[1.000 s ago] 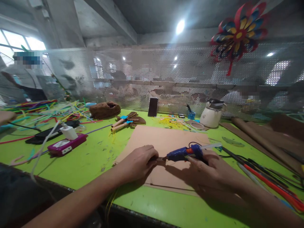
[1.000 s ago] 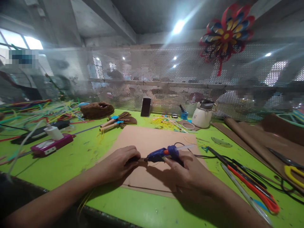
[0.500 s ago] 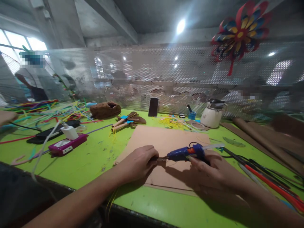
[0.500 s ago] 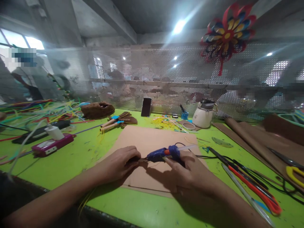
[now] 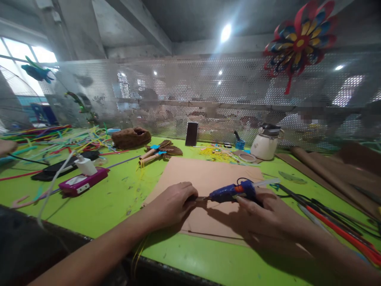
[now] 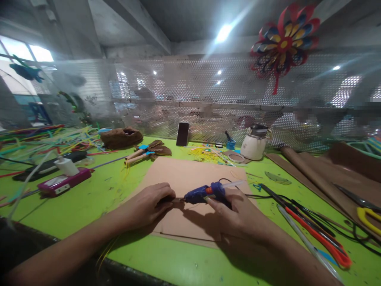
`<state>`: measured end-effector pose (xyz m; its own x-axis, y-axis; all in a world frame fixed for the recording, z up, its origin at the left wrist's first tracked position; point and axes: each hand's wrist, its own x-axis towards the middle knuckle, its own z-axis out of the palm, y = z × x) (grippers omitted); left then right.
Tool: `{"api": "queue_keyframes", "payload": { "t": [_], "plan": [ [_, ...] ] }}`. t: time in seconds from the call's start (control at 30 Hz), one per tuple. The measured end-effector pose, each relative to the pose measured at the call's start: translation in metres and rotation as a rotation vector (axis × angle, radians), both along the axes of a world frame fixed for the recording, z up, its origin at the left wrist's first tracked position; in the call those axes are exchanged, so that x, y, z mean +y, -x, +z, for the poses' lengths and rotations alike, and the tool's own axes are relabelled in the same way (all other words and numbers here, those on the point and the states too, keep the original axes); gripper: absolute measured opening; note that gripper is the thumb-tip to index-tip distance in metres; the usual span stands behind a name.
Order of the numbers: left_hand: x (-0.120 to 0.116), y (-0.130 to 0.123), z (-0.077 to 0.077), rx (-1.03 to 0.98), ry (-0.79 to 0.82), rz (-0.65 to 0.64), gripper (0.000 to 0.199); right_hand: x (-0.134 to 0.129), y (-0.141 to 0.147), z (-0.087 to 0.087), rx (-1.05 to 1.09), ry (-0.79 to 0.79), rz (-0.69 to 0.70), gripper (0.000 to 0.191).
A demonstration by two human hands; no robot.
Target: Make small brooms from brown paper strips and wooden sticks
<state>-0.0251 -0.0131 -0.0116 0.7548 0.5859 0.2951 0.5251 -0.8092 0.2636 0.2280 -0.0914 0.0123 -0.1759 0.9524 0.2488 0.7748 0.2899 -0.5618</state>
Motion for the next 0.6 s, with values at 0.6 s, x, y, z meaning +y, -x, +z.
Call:
{"api": "queue_keyframes", "payload": {
  "t": [0.6],
  "plan": [
    [-0.001, 0.003, 0.005, -0.011, 0.01, -0.014, 0.013, 0.03, -0.047, -0.018, 0.08, -0.251, -0.327, 0.046]
  ]
}}
